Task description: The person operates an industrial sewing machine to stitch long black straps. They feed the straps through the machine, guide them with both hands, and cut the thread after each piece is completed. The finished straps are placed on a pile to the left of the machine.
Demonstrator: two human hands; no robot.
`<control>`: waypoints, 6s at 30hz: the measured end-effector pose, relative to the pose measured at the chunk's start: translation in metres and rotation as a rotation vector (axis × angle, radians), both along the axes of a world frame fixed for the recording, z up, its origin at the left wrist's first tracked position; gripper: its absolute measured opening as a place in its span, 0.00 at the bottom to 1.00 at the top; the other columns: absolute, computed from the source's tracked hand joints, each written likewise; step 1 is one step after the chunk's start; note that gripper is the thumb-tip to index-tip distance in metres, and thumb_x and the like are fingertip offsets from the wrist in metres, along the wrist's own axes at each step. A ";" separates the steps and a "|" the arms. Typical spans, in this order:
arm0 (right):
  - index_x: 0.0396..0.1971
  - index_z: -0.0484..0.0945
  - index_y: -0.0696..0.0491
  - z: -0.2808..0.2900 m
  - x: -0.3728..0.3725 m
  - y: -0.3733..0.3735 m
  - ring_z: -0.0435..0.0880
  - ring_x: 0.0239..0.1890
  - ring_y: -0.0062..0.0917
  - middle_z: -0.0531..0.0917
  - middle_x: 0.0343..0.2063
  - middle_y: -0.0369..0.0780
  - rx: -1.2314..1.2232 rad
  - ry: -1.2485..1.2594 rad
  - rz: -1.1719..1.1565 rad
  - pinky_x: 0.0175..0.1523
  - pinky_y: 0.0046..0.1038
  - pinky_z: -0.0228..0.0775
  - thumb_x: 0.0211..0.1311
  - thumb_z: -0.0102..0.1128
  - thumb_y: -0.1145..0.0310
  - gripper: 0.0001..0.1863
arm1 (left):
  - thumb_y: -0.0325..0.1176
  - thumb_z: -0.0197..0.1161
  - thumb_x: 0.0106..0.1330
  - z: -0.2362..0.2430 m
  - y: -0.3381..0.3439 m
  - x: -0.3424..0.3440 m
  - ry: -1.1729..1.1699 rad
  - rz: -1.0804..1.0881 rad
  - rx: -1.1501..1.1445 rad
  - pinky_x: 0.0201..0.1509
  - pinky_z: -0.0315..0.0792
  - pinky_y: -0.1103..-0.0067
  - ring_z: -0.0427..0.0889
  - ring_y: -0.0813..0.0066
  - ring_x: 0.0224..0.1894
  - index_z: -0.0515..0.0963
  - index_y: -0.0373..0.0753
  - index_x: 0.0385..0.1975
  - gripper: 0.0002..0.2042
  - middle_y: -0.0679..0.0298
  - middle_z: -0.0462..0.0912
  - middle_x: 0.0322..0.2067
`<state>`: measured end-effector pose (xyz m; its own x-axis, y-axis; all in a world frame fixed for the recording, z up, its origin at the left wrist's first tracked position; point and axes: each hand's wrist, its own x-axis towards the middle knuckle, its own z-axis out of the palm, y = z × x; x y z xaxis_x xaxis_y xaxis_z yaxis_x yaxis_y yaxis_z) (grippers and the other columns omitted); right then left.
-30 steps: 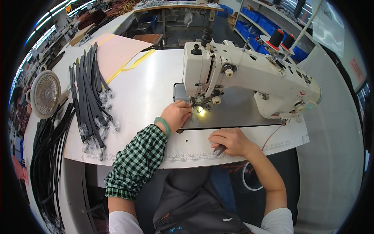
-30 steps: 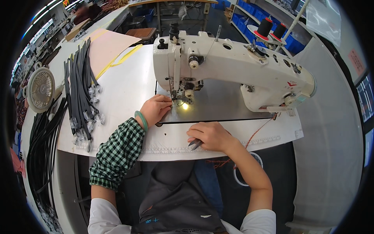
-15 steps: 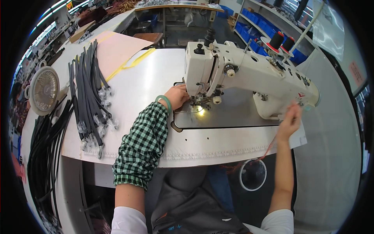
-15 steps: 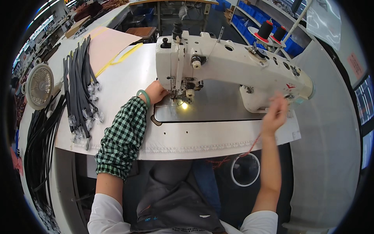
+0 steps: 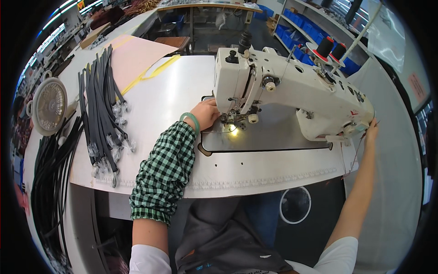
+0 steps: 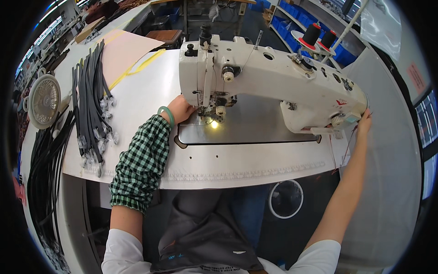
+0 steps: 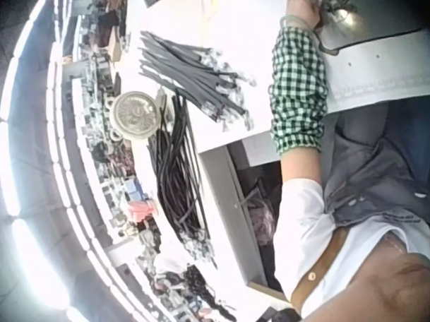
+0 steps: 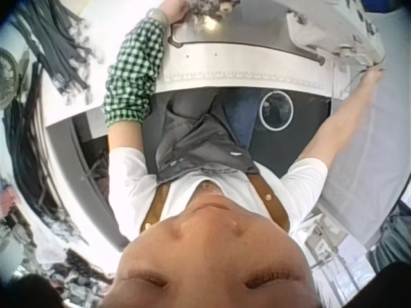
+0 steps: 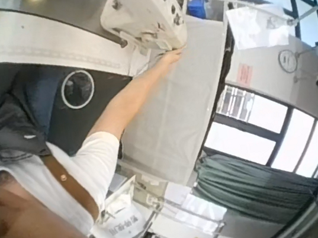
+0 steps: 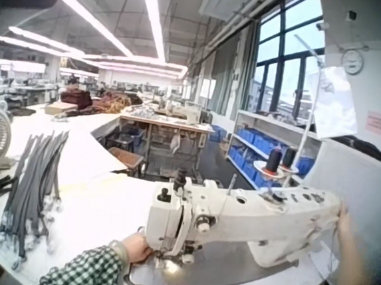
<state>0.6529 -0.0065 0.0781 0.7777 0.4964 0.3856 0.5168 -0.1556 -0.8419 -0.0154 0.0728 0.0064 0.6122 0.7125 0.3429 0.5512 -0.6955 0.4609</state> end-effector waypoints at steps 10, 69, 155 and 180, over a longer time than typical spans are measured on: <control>0.39 0.69 0.60 0.003 -0.022 -0.009 0.76 0.27 0.22 0.77 0.28 0.41 -0.101 -0.142 -0.012 0.29 0.21 0.68 0.61 0.39 0.49 0.25 | 0.40 0.61 0.49 0.012 -0.025 -0.008 0.261 0.256 0.298 0.50 0.63 0.71 0.72 0.69 0.38 0.79 0.41 0.24 0.10 0.65 0.74 0.29; 0.39 0.71 0.60 0.033 -0.062 0.001 0.76 0.38 0.33 0.77 0.35 0.46 -0.177 -0.055 0.006 0.42 0.29 0.66 0.60 0.38 0.49 0.27 | 0.35 0.63 0.47 0.002 -0.044 -0.006 0.030 0.366 0.137 0.39 0.69 0.76 0.70 0.68 0.35 0.80 0.41 0.21 0.06 0.65 0.73 0.26; 0.25 0.75 0.50 -0.070 -0.472 -0.050 0.78 0.20 0.23 0.77 0.34 0.33 0.222 -0.821 1.531 0.23 0.23 0.69 0.41 0.62 0.70 0.08 | 0.36 0.60 0.50 -0.056 -0.272 0.005 0.057 0.055 -0.256 0.28 0.69 0.73 0.75 0.63 0.23 0.73 0.35 0.36 0.15 0.60 0.74 0.23; 0.23 0.73 0.54 -0.058 -0.475 -0.057 0.78 0.21 0.25 0.77 0.31 0.35 0.206 -0.861 1.613 0.24 0.23 0.70 0.42 0.61 0.70 0.08 | 0.30 0.53 0.52 0.004 -0.112 -0.008 0.283 -0.029 0.360 0.49 0.64 0.75 0.69 0.67 0.49 0.72 0.34 0.41 0.15 0.59 0.72 0.44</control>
<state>0.1775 -0.0630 0.0203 -0.7732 0.3695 0.5154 0.2877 0.9287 -0.2341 -0.0234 -0.0389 0.0103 0.7354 0.5597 0.3820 0.5986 -0.8008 0.0210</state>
